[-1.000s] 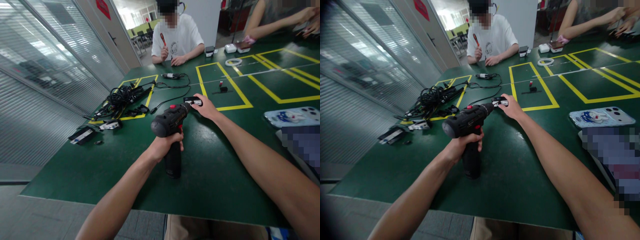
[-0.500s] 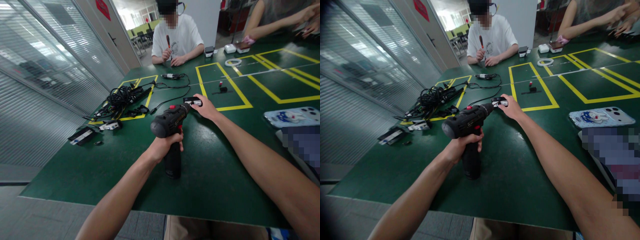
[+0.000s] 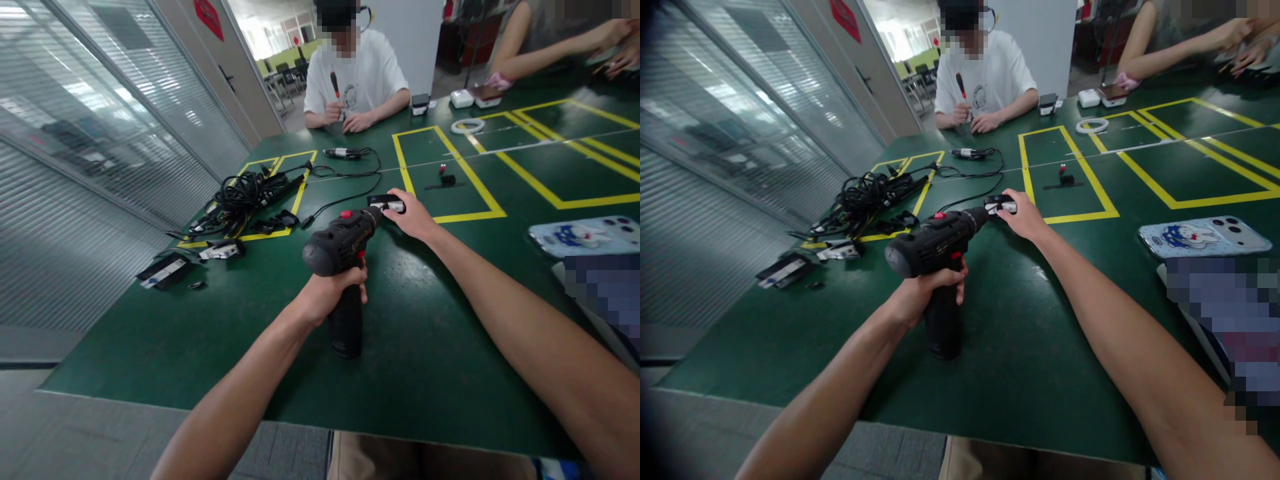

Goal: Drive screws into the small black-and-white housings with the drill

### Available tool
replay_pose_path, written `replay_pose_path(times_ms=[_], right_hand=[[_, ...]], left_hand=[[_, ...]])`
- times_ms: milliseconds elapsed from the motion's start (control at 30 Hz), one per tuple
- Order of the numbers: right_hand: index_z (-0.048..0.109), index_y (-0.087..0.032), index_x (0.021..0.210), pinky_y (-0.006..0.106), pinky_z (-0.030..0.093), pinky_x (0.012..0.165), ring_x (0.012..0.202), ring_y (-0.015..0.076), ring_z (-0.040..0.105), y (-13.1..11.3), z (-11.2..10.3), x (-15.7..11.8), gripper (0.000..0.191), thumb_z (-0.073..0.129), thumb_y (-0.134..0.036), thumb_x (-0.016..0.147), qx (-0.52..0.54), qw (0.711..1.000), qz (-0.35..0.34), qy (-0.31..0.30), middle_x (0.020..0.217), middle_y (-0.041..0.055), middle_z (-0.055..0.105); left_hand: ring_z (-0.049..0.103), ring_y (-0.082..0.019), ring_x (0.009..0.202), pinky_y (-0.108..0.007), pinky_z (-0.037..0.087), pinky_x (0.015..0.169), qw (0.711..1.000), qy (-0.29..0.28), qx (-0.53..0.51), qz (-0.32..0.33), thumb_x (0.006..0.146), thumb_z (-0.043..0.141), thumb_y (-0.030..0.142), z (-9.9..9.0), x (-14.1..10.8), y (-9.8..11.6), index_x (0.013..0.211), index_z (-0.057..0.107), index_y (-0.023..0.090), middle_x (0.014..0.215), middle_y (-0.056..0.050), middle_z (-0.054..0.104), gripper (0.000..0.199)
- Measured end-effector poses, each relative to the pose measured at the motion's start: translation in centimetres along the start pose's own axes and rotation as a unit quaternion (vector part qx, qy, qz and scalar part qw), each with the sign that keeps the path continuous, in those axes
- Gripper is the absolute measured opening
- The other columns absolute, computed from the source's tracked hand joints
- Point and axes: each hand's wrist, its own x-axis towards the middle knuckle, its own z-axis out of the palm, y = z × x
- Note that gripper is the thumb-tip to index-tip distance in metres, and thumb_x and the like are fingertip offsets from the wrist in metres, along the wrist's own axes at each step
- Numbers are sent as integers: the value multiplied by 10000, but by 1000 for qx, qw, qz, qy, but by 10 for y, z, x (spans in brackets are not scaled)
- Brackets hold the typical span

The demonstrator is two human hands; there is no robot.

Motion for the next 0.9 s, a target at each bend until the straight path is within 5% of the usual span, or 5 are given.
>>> replay_pose_path(times_ms=[900], right_hand=[[601,-213,1237,473,447,1027,1148,295,578,-1,-1,-1,454,660,-306,796,-4,1000,5,-2,1219,110,615]], left_hand=[[577,-93,504,-237,448,555,1000,-2,-5,3,718,641,232,-1,0,-2,869,567,137,699,15,574,193]])
